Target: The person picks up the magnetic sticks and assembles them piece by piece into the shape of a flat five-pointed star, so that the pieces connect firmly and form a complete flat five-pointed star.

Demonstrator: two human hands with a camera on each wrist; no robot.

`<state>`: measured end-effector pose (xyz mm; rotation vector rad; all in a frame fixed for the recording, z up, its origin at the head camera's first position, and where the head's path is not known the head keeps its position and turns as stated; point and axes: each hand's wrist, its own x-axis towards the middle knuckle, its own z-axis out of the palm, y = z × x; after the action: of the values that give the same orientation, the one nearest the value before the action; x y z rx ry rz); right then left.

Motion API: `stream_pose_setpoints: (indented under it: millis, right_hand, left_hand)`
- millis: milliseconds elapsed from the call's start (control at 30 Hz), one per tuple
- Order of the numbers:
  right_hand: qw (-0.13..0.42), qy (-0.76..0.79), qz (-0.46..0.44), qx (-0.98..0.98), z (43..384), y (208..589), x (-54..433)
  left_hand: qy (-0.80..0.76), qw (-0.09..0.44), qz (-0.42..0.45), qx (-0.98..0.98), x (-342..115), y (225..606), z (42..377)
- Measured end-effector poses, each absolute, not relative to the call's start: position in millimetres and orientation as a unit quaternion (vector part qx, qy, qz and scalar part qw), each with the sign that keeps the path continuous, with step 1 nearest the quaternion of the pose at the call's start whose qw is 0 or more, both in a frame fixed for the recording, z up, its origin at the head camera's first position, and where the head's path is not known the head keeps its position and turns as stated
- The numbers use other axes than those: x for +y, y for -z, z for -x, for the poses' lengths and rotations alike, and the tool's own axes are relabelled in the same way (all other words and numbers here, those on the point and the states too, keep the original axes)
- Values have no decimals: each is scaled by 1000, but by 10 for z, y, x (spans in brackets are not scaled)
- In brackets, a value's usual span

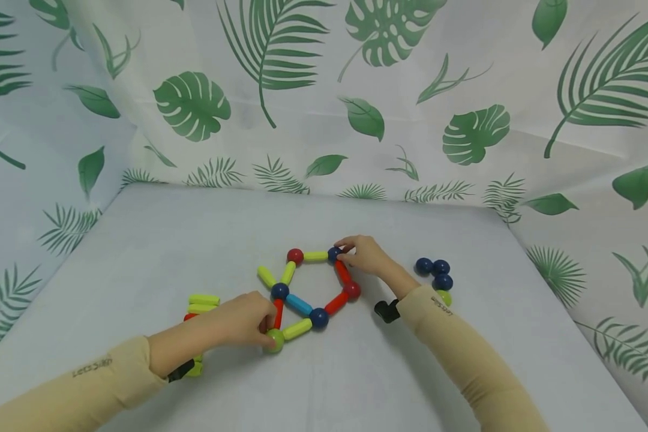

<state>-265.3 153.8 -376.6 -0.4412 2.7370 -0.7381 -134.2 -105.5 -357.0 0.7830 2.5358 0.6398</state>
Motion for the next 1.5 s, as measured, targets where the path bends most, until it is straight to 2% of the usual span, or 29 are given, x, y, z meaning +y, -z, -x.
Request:
stream_pose_setpoints:
  millis: [567,767,1000,1333,1500]
  right_hand:
    - [143,253,158,944,2603,3724,1600]
    - [133,229,181,947,2545,3744,1653]
    - [142,232,194,942,2362,3732,1782]
    - [185,255,239,918,2077,3682,1885]
    - [177,263,254,914,2013,3697,1905]
  left_hand:
    - [-212,190,-259,923,-1251,3539,1380]
    - [-161,151,-223,950,-1691,3457,1491]
    - [-199,177,-205,942,-2181,3601,1556]
    - [-220,142,-222,939,-2291,3739,1605]
    - [-221,142,-229,937,-2293,3748,1651]
